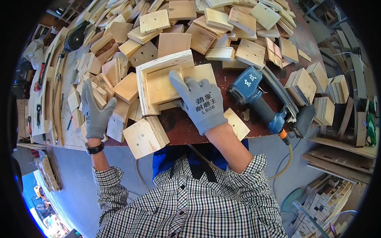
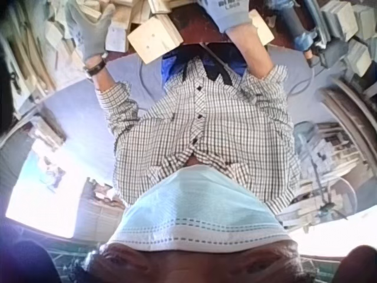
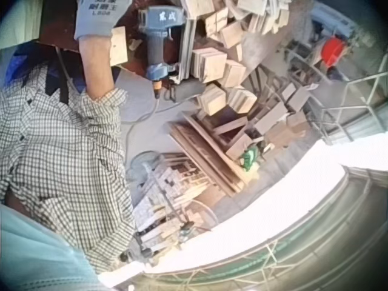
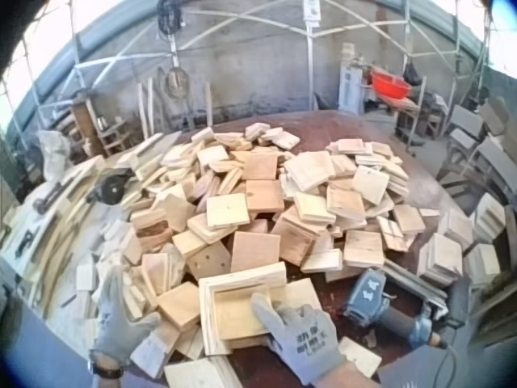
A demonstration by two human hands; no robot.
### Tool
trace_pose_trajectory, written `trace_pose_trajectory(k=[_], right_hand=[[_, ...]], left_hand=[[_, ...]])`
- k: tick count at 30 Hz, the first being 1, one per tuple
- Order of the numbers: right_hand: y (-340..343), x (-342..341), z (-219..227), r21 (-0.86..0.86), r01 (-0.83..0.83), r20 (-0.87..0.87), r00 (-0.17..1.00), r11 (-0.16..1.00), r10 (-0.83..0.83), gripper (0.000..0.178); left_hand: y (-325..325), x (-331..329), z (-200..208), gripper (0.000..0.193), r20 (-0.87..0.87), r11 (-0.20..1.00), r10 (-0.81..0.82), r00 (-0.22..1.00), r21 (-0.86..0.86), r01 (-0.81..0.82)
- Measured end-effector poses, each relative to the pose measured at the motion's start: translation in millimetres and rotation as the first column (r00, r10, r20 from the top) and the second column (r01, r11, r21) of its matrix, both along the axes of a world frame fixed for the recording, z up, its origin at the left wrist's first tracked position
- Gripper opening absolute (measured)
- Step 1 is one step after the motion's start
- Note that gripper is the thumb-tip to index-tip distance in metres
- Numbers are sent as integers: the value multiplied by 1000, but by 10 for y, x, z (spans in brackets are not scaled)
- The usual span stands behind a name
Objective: The person assembles small wooden boxes by hand, using a pneumatic nail gun to fasten the pieces together. They repeatedly pick up pre-cut wooden parts, align them into box shapes, and nail the corners before placing the finished units aside.
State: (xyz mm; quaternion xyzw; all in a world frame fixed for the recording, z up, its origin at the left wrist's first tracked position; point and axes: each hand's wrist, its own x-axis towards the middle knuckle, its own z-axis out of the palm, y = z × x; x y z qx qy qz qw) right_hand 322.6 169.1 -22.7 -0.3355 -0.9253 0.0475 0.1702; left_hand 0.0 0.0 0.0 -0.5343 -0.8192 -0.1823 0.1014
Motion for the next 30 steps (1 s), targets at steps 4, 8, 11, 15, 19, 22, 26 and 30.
trace_pose_trajectory(k=[4,8,11,15,19,22,26,30], right_hand=[[-39,-8,69,-45,5,-27,1000,999,-7,92],[-9,24,89,-74,-13,4,1000,997,13,93],[56,130,57,-345,28,-162,983,938,-88,97],[-9,256,161,-219,86,-188,974,972,-128,79],[-23,100,265,-251,103,-39,992,962,-116,52],[-3,72,214,-250,78,-23,996,965,-87,40],[-45,33,135,-253,83,29,997,964,-78,39],[-85,41,114,-195,77,97,994,978,-58,37]], left_hand=[[-90,-2,17,113,20,995,-51,999,82,49],[-79,106,244,112,-153,979,-128,980,137,149],[73,557,628,97,-206,967,-225,952,76,245],[256,1282,844,76,-5,937,-325,946,-135,322],[568,1578,667,66,-129,922,-317,940,-276,273],[672,1688,590,57,-77,915,-233,969,-354,192],[705,1617,439,60,-61,896,-262,963,-386,219],[717,1585,402,51,-169,902,-335,927,-341,264]])
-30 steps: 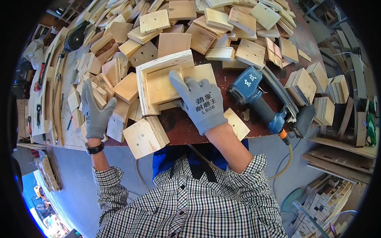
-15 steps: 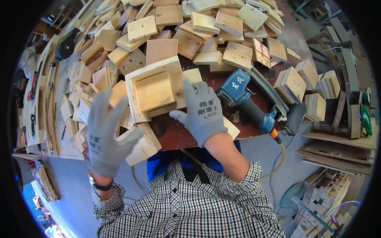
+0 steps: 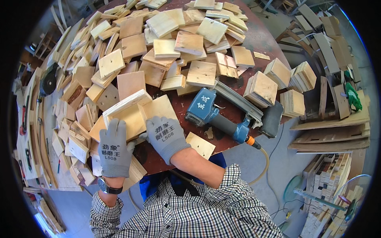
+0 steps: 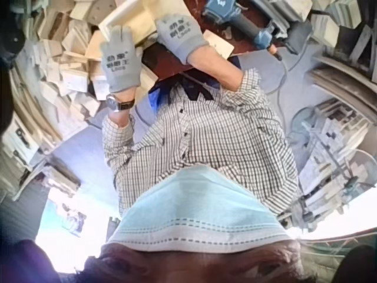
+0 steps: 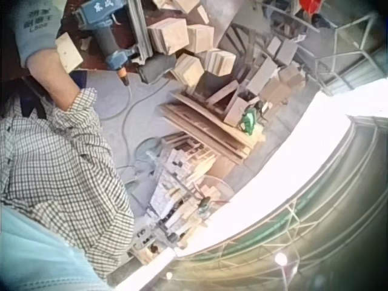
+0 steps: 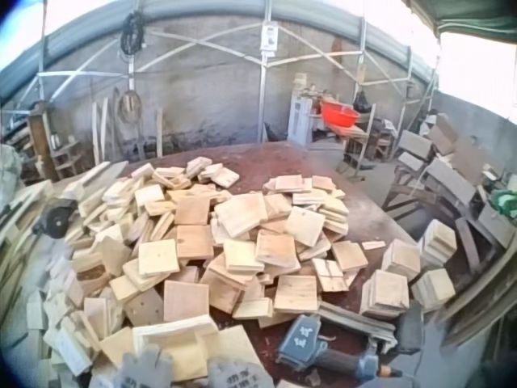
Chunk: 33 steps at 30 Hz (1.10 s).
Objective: The person assembles small wooden boxes by hand, using a pneumatic nail gun to fasten the pieces together. They repeatedly pick up pre-cut wooden parts, align them into box shapes, and nail the corners before placing the finished units aside.
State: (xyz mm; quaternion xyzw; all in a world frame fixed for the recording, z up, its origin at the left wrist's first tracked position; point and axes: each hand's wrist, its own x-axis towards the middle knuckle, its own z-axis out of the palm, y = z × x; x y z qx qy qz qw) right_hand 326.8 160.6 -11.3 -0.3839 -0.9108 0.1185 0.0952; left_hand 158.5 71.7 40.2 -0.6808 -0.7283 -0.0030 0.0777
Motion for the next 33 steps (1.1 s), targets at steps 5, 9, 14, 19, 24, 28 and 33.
trace_pose_trajectory(k=[5,9,14,19,24,28,33], right_hand=[[-26,-38,61,-1,4,57,998,1000,-4,43],[4,-38,78,-54,6,32,999,999,-4,45],[72,36,168,-119,-57,6,998,991,58,47],[263,281,604,-342,-100,-12,995,934,102,36],[1101,592,795,263,92,196,970,960,-147,43],[1445,454,720,125,-17,311,950,992,-23,55],[1680,510,761,151,-24,389,921,988,-37,53]], left_hand=[[-26,15,-55,45,-76,999,-1,997,36,3],[-41,15,-45,49,-88,997,-31,996,72,38],[51,76,45,48,-85,1000,22,996,-7,-23],[22,72,-9,61,-54,992,77,996,-94,-82],[60,110,6,56,-120,992,62,991,-105,-75],[29,66,-24,50,-80,992,103,991,-66,-109],[54,69,-3,49,-98,992,91,991,-74,-99]])
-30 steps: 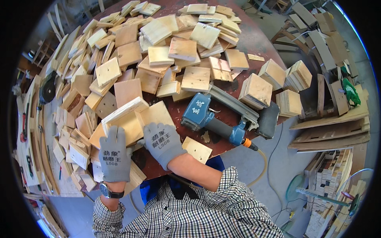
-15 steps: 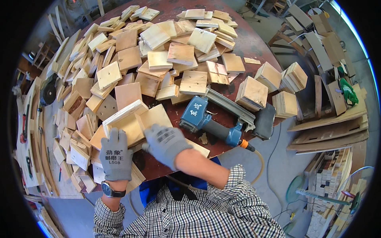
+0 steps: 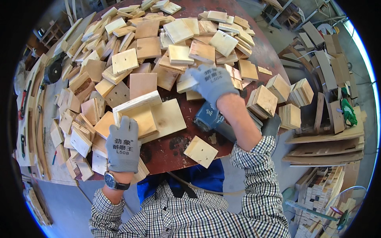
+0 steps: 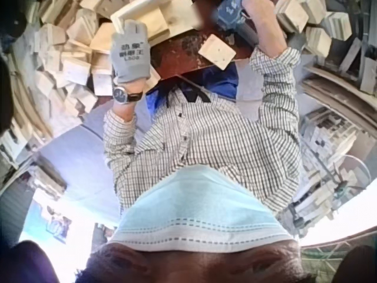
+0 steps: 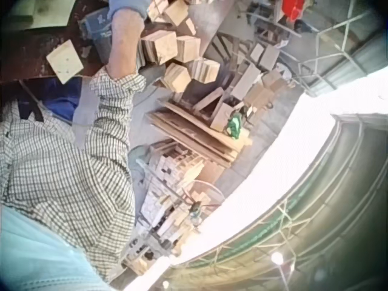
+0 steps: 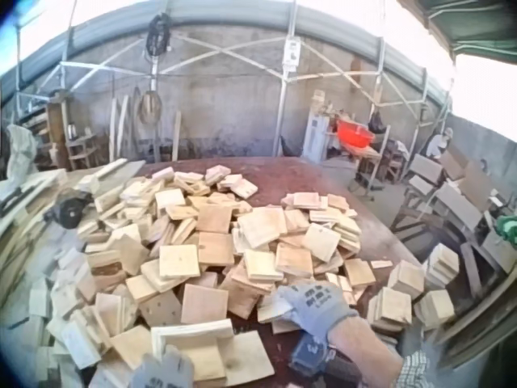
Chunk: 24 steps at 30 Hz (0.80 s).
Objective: The person assembles small wooden boxes by hand, using a pneumatic nail gun to fasten the pieces together. They repeatedly pick up pre-cut wooden parts, align them into box shapes, and nail the corners before placing the finished units aside.
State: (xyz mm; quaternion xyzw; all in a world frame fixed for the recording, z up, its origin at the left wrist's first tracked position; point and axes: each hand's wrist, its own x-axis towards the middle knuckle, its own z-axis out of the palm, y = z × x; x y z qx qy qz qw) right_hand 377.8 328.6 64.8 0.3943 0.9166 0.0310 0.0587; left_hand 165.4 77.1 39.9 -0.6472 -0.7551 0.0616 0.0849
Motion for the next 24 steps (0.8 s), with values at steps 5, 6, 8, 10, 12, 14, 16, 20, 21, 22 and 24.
trace_pose_trajectory(k=[5,6,8,10,12,14,16,20,21,22,24], right_hand=[[-18,136,-2,50,46,-56,997,998,-43,42],[-74,119,-8,110,-7,-67,998,994,15,39],[-199,67,-11,231,-111,-80,988,967,133,32],[-248,8,-33,189,-329,60,944,925,324,23],[-356,-120,-6,-9,-415,282,872,910,400,20],[-320,-304,-84,-123,-320,435,834,939,341,21],[-312,-470,25,-151,-218,526,808,964,265,22],[-209,-468,-224,-90,-354,489,799,931,351,22],[-183,-449,-240,-64,-413,439,806,908,397,17],[-167,-425,-249,-74,-423,453,793,903,408,16],[-168,-401,-221,-95,-438,479,768,894,426,15]], left_hand=[[-25,7,-58,51,-41,999,-20,999,30,21],[-49,-2,-65,52,-46,999,-21,999,44,23],[-61,3,-56,52,-40,999,-7,999,41,9],[-5,31,-12,52,-17,1000,9,1000,4,-9],[-1,20,-8,53,-7,1000,12,1000,-2,-12],[-5,14,-13,53,-4,1000,19,1000,-7,-19],[6,23,-12,53,6,1000,30,1000,8,-30],[-4,18,11,54,22,1000,13,1000,28,-13],[-7,15,9,47,10,998,3,1000,62,-3],[-6,11,5,40,-3,995,-8,1000,96,8],[-6,4,-2,33,-9,991,-17,1000,134,18]])
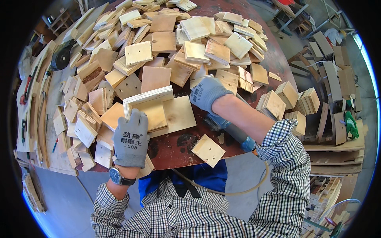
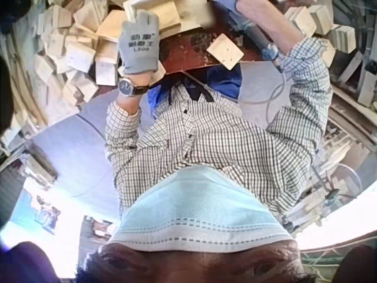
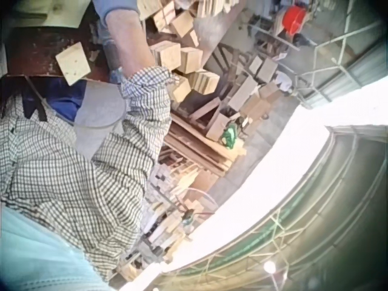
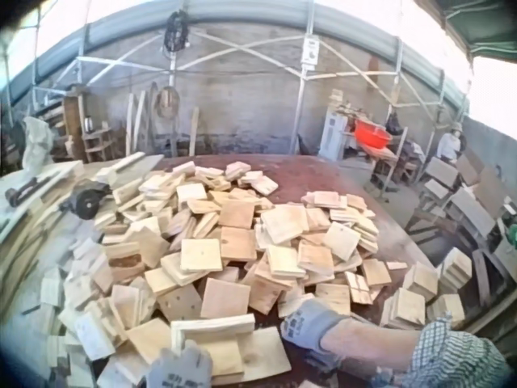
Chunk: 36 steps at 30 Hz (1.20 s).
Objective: The person assembles small wooden boxes by hand, using a pneumatic nail gun to fasten the pieces together. They repeatedly pick up pre-cut wooden parts, align them into box shapes, and nail the corners before placing the finished units aside.
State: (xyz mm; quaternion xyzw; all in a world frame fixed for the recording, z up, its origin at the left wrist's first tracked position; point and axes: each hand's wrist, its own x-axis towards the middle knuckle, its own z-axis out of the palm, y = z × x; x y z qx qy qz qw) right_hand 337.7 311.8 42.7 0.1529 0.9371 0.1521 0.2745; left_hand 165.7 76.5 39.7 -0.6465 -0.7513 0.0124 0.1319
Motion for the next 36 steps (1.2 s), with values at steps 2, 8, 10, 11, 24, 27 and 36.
trace_pose_trajectory(k=[2,8,10,11,24,27,36], right_hand=[[-13,11,80,-3,-30,-22,999,1000,30,12],[70,277,309,71,-157,-186,968,985,168,12],[143,373,466,94,-133,-267,951,987,154,14],[239,416,531,92,-128,-313,937,987,151,16],[410,837,461,22,173,-557,820,985,-132,39],[535,973,283,-93,218,-711,669,972,-218,46],[488,1096,394,-380,193,-760,492,905,-425,42]], left_hand=[[-4,-5,-5,32,12,1000,1,1000,8,-1],[-7,11,4,46,83,996,34,996,-85,-27],[-9,6,-9,46,71,995,43,997,-98,-36],[-11,0,-11,46,65,994,47,997,-103,-40],[-43,-18,-67,56,79,996,33,996,-90,-26],[-14,-1,-62,56,65,996,36,997,-85,-30],[4,-5,-53,53,64,997,25,998,-69,-20]])
